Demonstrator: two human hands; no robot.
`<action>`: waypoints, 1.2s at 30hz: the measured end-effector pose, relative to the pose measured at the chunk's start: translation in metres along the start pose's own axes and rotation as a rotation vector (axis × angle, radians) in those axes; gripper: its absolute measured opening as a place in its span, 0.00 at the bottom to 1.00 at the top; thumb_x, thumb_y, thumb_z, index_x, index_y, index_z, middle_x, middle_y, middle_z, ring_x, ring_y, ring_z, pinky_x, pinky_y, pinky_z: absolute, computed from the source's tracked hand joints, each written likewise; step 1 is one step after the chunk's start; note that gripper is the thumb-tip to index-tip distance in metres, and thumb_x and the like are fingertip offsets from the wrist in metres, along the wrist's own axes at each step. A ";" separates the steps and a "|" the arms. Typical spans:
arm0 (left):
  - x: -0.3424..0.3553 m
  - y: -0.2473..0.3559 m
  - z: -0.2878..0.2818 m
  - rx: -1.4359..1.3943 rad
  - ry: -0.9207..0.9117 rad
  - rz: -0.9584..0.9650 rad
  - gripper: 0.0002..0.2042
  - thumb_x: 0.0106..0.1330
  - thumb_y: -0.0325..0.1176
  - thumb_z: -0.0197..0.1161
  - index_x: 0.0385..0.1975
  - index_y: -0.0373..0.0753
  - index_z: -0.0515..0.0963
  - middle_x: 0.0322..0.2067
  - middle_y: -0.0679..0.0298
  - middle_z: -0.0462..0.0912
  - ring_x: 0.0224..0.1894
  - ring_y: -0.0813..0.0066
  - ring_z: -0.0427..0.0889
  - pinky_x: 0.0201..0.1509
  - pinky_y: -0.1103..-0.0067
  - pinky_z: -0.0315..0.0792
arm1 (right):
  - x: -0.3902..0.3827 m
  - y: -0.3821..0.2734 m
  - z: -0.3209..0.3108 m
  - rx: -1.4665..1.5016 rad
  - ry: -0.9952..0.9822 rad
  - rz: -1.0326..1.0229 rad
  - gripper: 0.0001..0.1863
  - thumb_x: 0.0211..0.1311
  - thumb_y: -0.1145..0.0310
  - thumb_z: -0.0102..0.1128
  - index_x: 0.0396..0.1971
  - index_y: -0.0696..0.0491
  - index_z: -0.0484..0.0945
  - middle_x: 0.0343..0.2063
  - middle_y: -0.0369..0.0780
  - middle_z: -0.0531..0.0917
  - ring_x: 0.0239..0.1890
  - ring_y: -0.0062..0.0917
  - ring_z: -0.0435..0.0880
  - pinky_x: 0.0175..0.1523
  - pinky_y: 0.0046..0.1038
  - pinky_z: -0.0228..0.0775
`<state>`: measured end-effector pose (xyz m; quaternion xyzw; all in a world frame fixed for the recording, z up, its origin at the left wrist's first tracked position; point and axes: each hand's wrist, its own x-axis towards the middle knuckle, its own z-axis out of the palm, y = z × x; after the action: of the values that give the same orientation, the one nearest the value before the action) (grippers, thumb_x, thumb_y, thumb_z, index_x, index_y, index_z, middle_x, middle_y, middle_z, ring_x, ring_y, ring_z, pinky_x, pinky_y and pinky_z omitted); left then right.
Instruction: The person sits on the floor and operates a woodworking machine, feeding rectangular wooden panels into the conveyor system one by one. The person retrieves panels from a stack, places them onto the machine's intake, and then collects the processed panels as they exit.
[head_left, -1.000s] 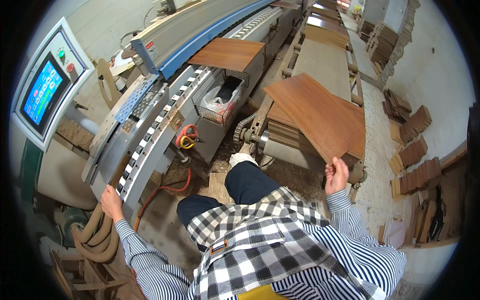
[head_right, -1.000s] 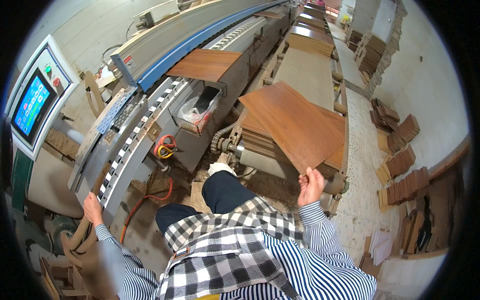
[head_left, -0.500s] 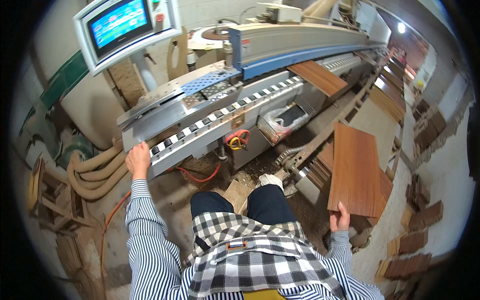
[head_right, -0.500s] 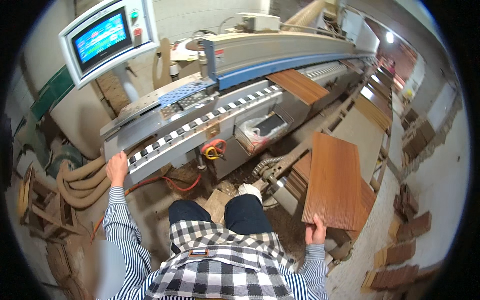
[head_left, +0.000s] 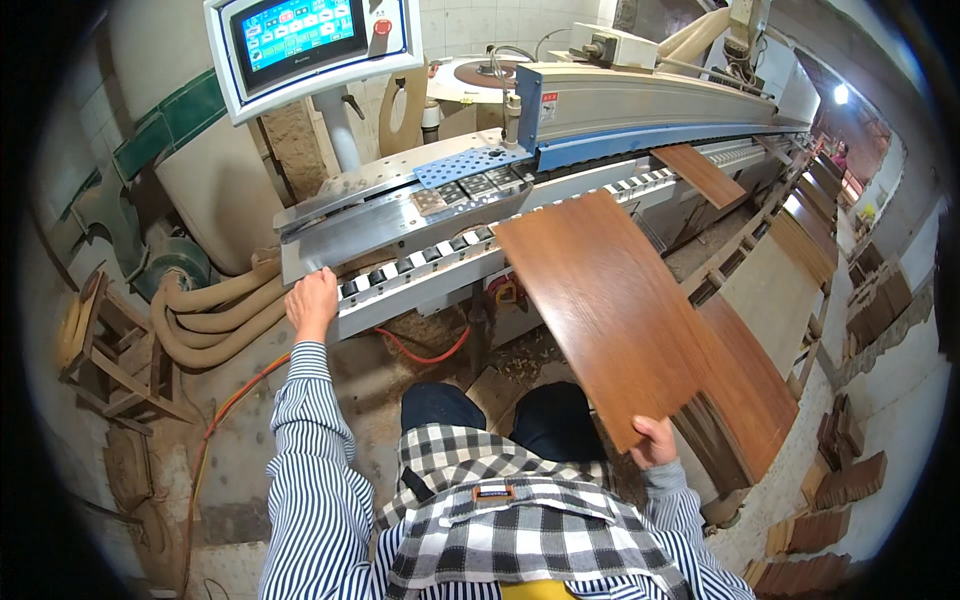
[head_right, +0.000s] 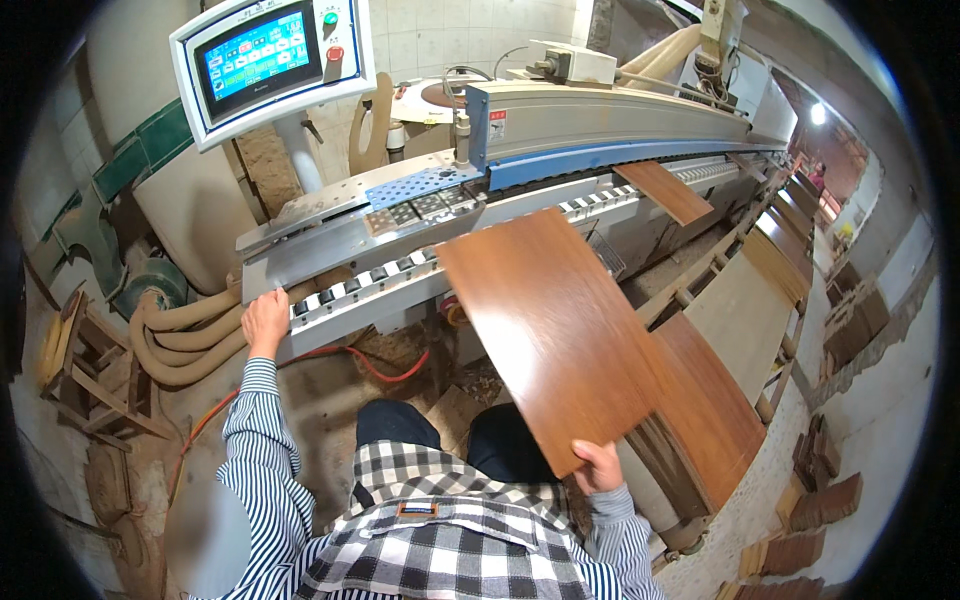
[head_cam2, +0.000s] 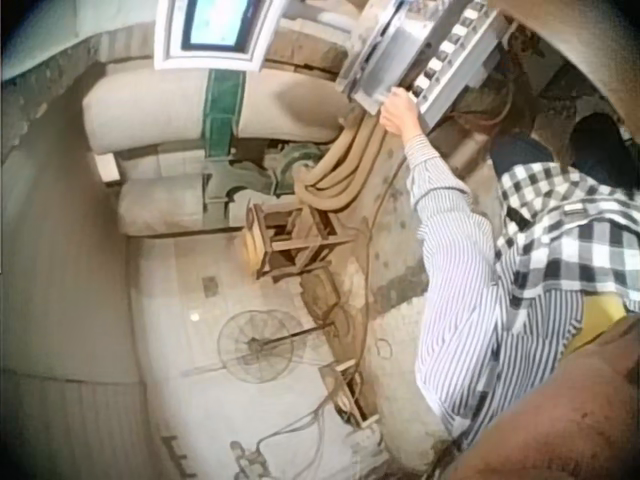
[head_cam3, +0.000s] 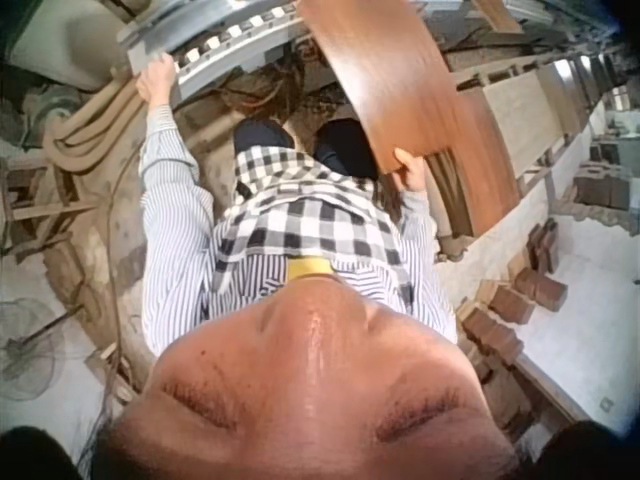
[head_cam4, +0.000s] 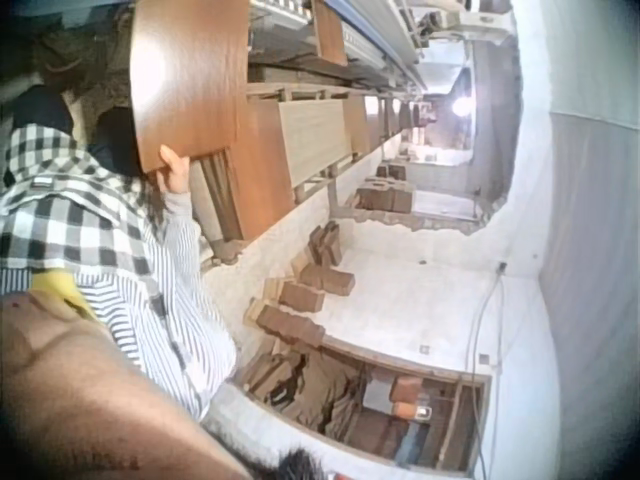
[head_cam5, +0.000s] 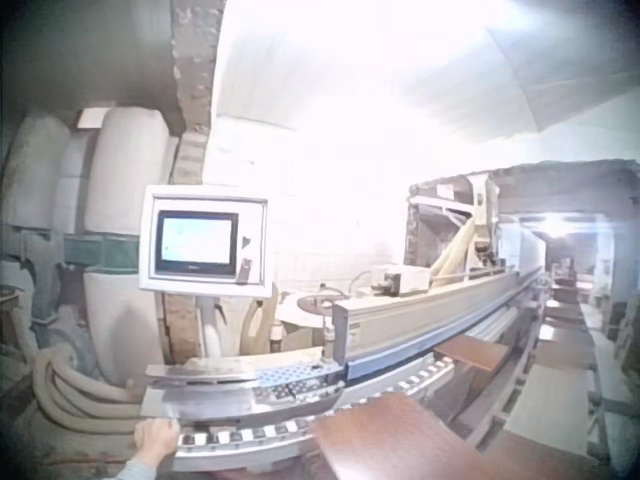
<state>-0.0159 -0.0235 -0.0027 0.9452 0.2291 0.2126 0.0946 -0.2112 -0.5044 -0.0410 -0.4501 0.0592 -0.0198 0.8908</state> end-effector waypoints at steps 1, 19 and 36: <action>0.000 0.001 0.001 0.003 0.001 0.007 0.19 0.61 0.45 0.44 0.26 0.39 0.81 0.27 0.49 0.80 0.32 0.51 0.79 0.39 0.63 0.70 | 0.011 0.003 0.016 -0.029 -0.025 0.036 0.29 0.45 0.79 0.58 0.51 0.60 0.63 0.44 0.41 0.73 0.47 0.29 0.74 0.52 0.31 0.66; -0.002 0.003 -0.003 -0.043 0.053 0.020 0.20 0.61 0.44 0.46 0.21 0.36 0.80 0.23 0.47 0.78 0.29 0.49 0.78 0.37 0.62 0.70 | 0.120 0.114 0.179 -0.179 -0.746 0.510 0.18 0.51 0.71 0.62 0.42 0.59 0.70 0.32 0.37 0.76 0.32 0.20 0.75 0.38 0.21 0.71; 0.000 0.000 0.000 -0.026 0.029 0.006 0.20 0.61 0.45 0.45 0.23 0.36 0.80 0.25 0.47 0.79 0.30 0.49 0.78 0.38 0.62 0.70 | 0.107 0.118 0.175 -0.314 -0.581 0.304 0.11 0.60 0.68 0.54 0.35 0.62 0.76 0.25 0.40 0.81 0.25 0.17 0.77 0.33 0.17 0.69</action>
<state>-0.0161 -0.0238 -0.0029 0.9414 0.2246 0.2296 0.1028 -0.0859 -0.3034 -0.0423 -0.5542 -0.1278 0.2509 0.7833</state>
